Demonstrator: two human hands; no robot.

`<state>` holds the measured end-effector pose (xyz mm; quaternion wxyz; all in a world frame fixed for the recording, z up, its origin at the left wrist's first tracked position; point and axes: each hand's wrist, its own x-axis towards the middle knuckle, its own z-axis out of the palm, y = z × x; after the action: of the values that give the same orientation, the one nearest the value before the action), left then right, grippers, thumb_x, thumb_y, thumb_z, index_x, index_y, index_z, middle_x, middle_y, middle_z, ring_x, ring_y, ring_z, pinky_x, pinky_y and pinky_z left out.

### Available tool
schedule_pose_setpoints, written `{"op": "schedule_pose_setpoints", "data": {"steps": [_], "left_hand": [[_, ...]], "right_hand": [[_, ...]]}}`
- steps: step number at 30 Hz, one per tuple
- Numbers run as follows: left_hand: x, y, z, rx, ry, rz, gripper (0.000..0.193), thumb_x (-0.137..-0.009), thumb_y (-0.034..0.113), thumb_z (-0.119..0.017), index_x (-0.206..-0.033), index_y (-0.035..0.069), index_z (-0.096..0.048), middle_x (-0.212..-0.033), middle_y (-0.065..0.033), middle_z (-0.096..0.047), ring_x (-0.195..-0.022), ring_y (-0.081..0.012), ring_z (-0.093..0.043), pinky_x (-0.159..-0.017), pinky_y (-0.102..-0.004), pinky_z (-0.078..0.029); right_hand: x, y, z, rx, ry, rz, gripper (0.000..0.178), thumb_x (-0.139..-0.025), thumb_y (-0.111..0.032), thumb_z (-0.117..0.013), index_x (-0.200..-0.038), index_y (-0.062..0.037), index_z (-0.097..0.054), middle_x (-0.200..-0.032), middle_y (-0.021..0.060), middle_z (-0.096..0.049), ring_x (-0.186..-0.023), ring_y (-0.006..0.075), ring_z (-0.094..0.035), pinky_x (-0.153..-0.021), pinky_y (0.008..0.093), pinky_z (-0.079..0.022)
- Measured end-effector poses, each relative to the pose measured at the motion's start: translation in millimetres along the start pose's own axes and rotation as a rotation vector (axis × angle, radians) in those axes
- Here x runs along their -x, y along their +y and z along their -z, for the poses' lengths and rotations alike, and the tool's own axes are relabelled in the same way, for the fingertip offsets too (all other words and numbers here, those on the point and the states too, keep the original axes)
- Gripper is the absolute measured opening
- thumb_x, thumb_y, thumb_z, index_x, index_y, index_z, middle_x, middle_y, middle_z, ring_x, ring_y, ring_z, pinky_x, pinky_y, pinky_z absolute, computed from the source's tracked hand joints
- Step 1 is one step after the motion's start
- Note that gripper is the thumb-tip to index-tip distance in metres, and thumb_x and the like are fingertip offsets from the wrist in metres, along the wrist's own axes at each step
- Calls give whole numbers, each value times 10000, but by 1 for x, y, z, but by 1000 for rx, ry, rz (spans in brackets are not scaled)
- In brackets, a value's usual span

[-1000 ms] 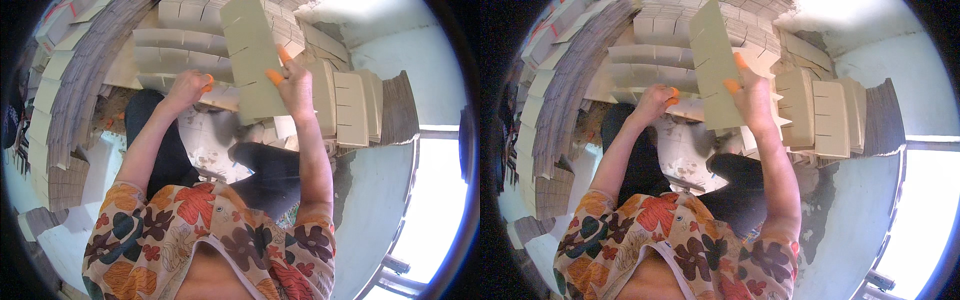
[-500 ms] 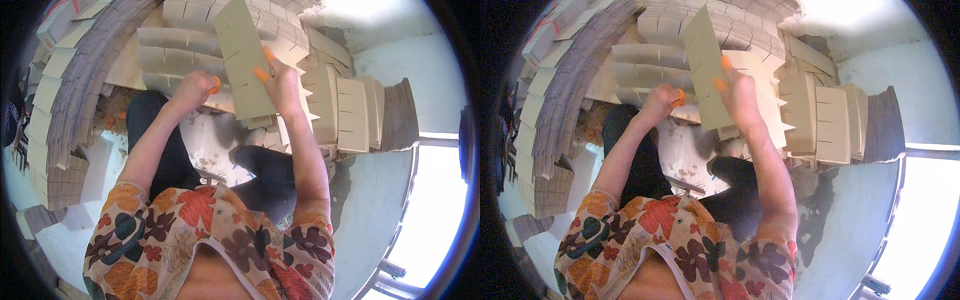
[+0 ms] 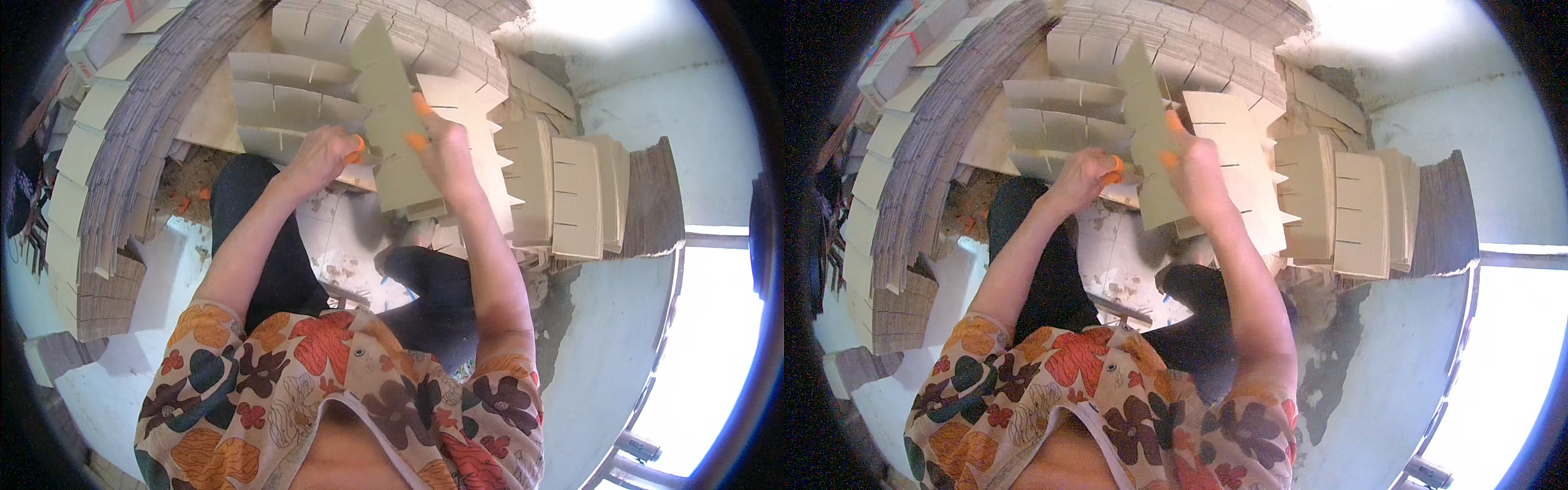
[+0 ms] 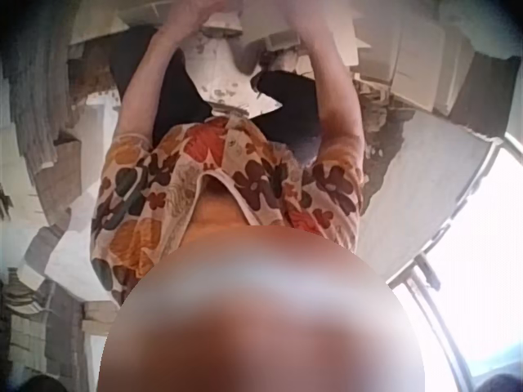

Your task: The person sits on the floor and repeatedly picks up pre-cut cardboard sheets, folds them along scored lines, and stacks the formed dividers. The person handles the cardboard by hand without visible tools.

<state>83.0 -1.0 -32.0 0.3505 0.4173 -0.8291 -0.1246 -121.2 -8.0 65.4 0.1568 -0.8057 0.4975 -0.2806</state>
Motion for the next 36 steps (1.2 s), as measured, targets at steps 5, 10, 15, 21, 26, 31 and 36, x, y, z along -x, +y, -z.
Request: {"op": "schedule_pose_setpoints", "data": {"steps": [5, 10, 15, 21, 26, 31, 36], "left_hand": [[-5, 3, 3, 1, -26, 33, 125, -721, 99, -693, -806, 55, -613, -722, -136, -558, -722, -327, -572, -638, -430, -457], [-3, -1, 1, 39, -31, 65, 141, -719, 111, -702, -827, 62, -626, -729, -129, -560, -723, -317, -572, -636, -418, -459], [-6, 11, 8, 56, -5, 48, 158, -722, 125, -711, -839, 56, -631, -725, -120, -563, -720, -309, -571, -637, -406, -462], [-4, 5, 3, 22, 1, 32, 190, -713, 130, -727, -860, 49, -639, -711, -118, -565, -704, -303, -573, -629, -402, -464], [-6, 7, 3, -18, -15, 47, 192, -709, 128, -732, -862, 46, -649, -709, -119, -575, -703, -298, -582, -628, -395, -469], [-4, 6, 5, -3, -7, 40, 182, -708, 122, -735, -852, 45, -654, -699, -121, -574, -691, -295, -584, -619, -389, -468], [-3, 8, 5, 18, -19, 75, 190, -714, 121, -736, -864, 38, -653, -706, -121, -575, -699, -296, -584, -624, -385, -468]], "right_hand": [[-4, 4, -34, 258, -361, -80, 253, -773, -84, -668, -997, 18, -609, -855, 205, -645, -811, 375, -614, -692, 409, -490], [-2, -11, -18, 387, -228, -111, 198, -801, -202, -669, -883, -27, -629, -847, 195, -638, -798, 373, -614, -697, 432, -491], [32, 60, 31, 563, 430, -67, 269, -823, -245, -640, -1016, -58, -625, -984, 123, -621, -931, 324, -575, -776, 417, -491], [69, 111, 77, 399, 32, -615, 792, -705, -362, -770, -1279, 69, -434, -1045, 203, -620, -966, 292, -594, -826, 383, -478], [70, 130, 90, -11, -47, -710, 594, -711, -178, -778, -1161, 107, -516, -855, 106, -648, -766, 151, -615, -669, 272, -494], [69, 141, 91, -323, 20, -801, 284, -753, -119, -744, -930, 54, -605, -744, 46, -611, -616, 108, -559, -557, 256, -469], [75, 136, 106, -397, 126, -821, 212, -787, -151, -696, -856, 37, -627, -751, 78, -631, -602, 129, -570, -539, 280, -470]]}}
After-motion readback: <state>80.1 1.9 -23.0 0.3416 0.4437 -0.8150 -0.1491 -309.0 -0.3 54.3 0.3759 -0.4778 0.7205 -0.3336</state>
